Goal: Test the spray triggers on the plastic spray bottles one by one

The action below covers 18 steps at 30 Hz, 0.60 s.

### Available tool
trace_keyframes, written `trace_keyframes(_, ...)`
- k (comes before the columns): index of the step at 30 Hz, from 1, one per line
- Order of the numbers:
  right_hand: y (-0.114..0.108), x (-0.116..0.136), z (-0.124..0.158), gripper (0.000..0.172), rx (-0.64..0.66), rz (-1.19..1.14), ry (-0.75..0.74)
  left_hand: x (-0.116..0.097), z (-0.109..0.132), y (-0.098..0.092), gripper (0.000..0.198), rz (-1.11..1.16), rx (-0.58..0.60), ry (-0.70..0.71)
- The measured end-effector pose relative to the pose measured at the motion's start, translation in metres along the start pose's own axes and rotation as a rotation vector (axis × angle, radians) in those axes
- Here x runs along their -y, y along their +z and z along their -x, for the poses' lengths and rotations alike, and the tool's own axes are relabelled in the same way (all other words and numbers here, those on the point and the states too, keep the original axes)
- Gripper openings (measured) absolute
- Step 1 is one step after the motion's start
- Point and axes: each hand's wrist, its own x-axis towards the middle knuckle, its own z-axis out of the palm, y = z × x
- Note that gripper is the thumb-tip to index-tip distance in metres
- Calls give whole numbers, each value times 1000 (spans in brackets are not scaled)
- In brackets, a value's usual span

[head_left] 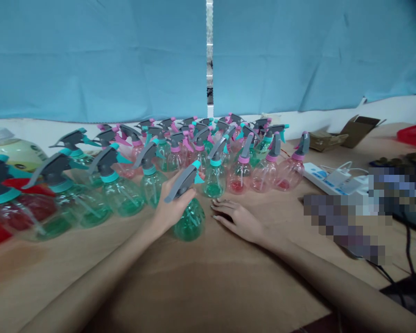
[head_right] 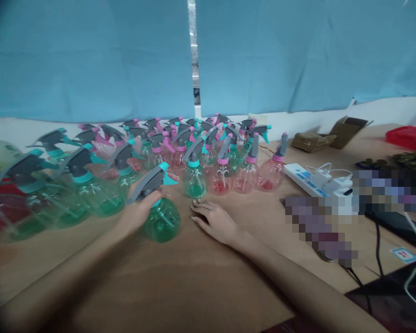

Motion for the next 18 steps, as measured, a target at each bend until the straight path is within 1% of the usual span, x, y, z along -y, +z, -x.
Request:
trace_keyframes(4, -1, 1, 0, 37, 4, -1, 7, -2, -1, -1, 12, -3, 67, 9)
trace_keyframes(12, -2, 1, 1, 36, 2, -16, 6, -4, -3, -3, 22, -7, 84, 42)
trace_keyframes(18, -2, 2, 1, 35, -1, -16, 3, -8, -6, -3, 9, 3, 50, 34)
